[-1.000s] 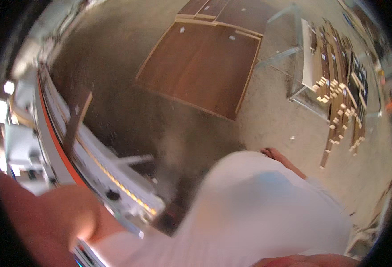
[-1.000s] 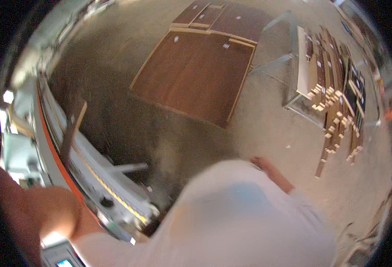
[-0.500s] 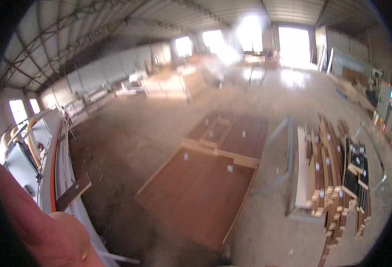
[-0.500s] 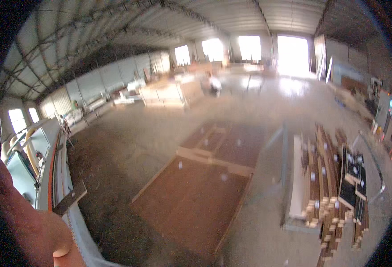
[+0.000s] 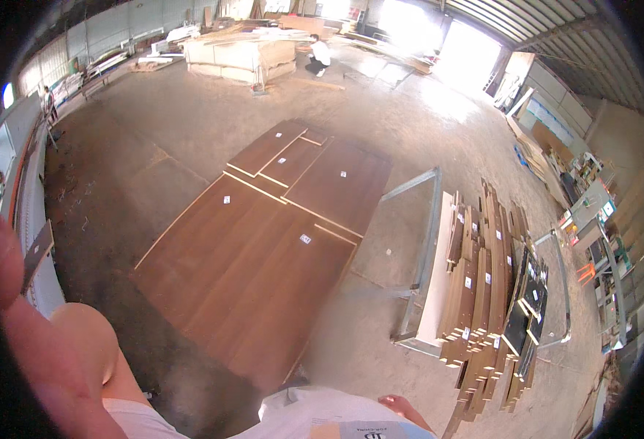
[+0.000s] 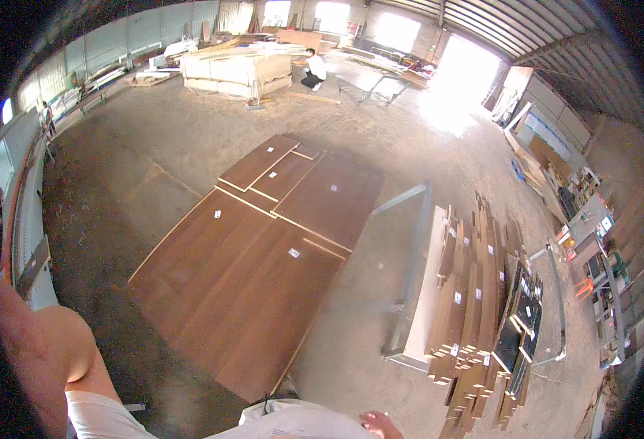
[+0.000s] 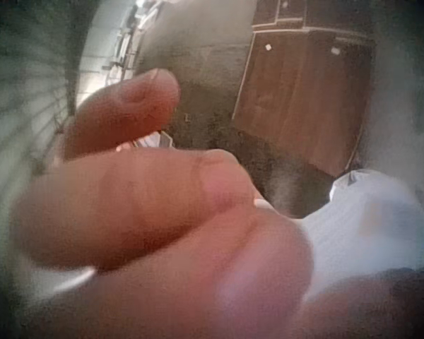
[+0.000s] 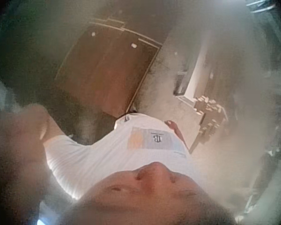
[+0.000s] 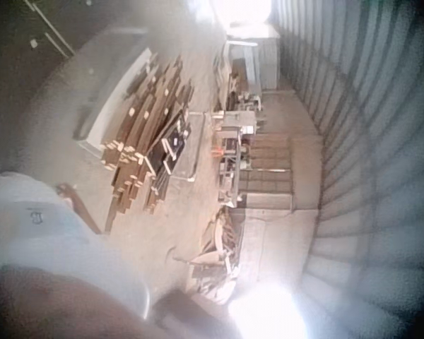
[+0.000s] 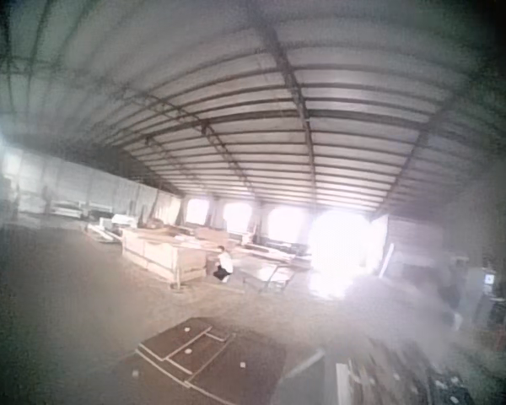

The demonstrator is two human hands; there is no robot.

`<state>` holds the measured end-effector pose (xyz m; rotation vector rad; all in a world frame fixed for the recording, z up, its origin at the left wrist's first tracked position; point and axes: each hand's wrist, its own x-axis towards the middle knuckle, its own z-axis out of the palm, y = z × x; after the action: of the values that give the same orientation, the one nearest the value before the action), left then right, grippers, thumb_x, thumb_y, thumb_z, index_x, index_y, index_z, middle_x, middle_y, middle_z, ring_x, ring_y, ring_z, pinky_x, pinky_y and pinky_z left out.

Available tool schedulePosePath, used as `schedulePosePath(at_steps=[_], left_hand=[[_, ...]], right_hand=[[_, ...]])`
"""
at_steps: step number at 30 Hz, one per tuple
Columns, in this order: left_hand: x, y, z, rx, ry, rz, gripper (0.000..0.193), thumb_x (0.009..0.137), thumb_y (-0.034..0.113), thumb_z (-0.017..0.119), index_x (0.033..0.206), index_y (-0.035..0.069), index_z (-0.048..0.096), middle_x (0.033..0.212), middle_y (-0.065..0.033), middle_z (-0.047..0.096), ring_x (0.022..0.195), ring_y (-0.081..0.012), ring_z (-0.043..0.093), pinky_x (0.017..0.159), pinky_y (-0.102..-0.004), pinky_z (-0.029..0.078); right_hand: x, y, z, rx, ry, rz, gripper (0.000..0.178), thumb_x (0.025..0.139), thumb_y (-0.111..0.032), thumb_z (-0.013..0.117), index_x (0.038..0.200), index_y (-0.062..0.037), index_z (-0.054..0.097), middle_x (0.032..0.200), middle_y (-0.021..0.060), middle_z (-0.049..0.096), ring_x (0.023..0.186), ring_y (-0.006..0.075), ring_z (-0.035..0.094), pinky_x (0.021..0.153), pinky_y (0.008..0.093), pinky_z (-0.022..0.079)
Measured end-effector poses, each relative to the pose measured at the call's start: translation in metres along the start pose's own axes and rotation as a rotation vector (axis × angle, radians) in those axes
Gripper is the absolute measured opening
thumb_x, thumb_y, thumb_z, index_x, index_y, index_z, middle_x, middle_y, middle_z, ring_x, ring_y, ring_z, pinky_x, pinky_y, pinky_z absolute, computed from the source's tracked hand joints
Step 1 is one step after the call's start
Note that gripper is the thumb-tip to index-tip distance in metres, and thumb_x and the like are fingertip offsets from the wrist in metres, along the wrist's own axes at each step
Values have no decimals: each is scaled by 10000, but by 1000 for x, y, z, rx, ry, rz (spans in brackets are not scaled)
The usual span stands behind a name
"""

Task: The person picks up wooden panels from a stack, feeds them individually into an industrial edge-banding machine, and uses a handheld air blower to clean the surfaces and edges.

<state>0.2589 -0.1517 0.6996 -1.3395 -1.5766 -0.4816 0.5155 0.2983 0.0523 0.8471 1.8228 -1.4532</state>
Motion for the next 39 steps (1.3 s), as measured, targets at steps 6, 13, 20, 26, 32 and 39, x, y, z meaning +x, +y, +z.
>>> schedulePosePath(at_steps=[6,13,20,26,32,39], left_hand=[[-40,-59,28,-24,205,-267,208,939,227,697,895,65,574,748,-57,578,684,-188,553,654,-367,513],[-220,-85,193,-431,-24,-1420,216,910,-1,712,1124,25,705,1025,-71,721,872,-121,641,797,-280,519],[-365,38,327,-451,-705,-2014,298,928,201,704,1194,67,713,948,-63,741,896,-171,681,823,-334,548],[-390,78,410,-709,-1284,-2110,406,979,453,569,1270,185,663,1289,-131,673,1133,-358,672,981,-490,533],[-395,48,460,-677,-1252,-2045,286,976,267,548,1164,84,663,1159,-145,700,984,-343,700,863,-464,576],[-462,137,455,-608,-1331,-1784,144,944,171,545,1007,81,639,989,-122,638,945,-346,676,789,-461,569]], right_hand=[[138,-42,-77,674,-484,-8,377,1007,-323,584,1228,-32,676,1081,96,732,874,218,687,709,376,547],[171,-222,-51,-436,-78,-261,390,970,-375,646,1209,-76,717,1046,65,751,862,163,696,707,317,554],[337,-287,-82,-936,-104,-897,313,1014,-274,520,1205,-127,720,1015,61,761,875,171,700,739,340,562],[524,-344,-119,-208,-52,-219,320,970,-368,599,1004,-72,713,874,54,727,766,162,669,662,326,520],[762,-353,-216,-700,494,-489,402,1019,-381,530,981,-34,729,906,142,735,834,260,695,721,421,531],[811,-482,-227,-90,390,-73,602,1031,-521,461,1374,-41,579,1182,200,702,1043,325,678,955,522,496]])
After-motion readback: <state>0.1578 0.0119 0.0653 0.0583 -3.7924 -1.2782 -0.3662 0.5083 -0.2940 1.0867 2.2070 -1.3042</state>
